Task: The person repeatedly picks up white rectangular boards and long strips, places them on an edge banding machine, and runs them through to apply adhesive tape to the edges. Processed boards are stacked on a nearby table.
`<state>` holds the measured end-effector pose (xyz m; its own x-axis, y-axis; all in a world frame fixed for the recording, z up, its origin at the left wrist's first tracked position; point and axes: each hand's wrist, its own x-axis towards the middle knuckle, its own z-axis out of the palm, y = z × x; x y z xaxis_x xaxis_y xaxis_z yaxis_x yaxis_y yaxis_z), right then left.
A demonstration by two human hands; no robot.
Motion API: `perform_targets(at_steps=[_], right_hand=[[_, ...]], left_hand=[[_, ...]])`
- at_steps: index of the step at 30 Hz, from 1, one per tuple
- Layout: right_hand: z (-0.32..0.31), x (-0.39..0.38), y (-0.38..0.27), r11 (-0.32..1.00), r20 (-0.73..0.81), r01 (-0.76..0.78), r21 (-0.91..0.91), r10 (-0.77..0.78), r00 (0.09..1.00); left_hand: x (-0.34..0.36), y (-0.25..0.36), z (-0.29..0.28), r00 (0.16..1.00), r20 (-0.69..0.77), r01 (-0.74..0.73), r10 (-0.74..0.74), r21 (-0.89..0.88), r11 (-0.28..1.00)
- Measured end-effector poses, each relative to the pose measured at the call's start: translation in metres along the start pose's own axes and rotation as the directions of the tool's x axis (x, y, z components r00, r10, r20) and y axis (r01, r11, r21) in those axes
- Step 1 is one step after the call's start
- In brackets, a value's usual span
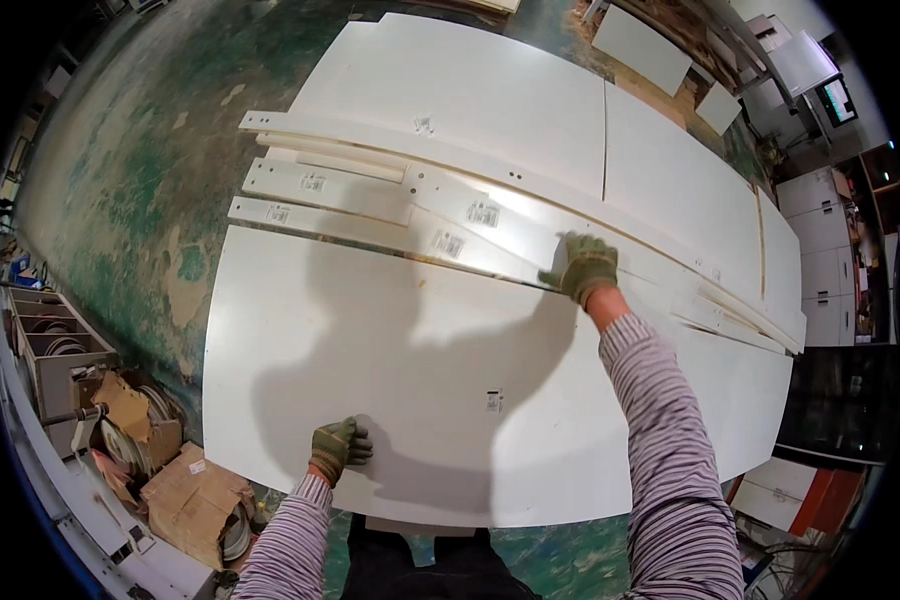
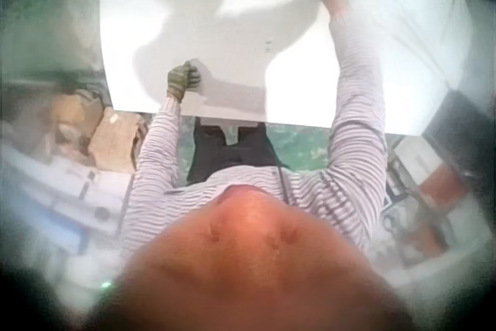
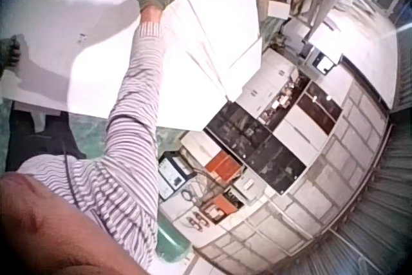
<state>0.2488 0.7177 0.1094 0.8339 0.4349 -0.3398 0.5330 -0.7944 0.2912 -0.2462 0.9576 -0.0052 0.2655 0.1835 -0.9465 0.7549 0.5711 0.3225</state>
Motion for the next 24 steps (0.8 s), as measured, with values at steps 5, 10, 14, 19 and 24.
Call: perform_targets(at_steps=[5, 10, 14, 19, 24], right_hand=[[0.036, -0.032, -0.002, 0.971, -0.146, 0.194, 0.143, -0.173, 0.974], [0.050, -0.041, -0.003, 0.965, -0.338, 0.260, 0.032, -0.235, 0.911], [0.043, -0.033, -0.011, 0.987, -0.144, 0.133, 0.091, -0.120, 0.982], [0.042, -0.034, -0.011, 0.971, -0.103, 0.238, 0.015, -0.235, 0.967], [0.014, -0.082, -0.062, 0.925, 0.193, 0.375, 0.058, -0.379, 0.905]], left_hand=[[0.007, 0.008, 0.004, 0.993, -0.033, 0.117, -0.117, 0.004, 0.993], [0.009, 0.010, 0.002, 0.981, -0.043, 0.188, -0.187, 0.016, 0.982], [-0.002, 0.017, 0.004, 0.989, -0.041, 0.144, -0.143, 0.011, 0.990], [0.011, 0.007, -0.001, 0.990, -0.006, 0.141, -0.141, 0.003, 0.990], [-0.007, 0.019, 0.004, 0.996, -0.007, 0.089, -0.089, -0.031, 0.996]])
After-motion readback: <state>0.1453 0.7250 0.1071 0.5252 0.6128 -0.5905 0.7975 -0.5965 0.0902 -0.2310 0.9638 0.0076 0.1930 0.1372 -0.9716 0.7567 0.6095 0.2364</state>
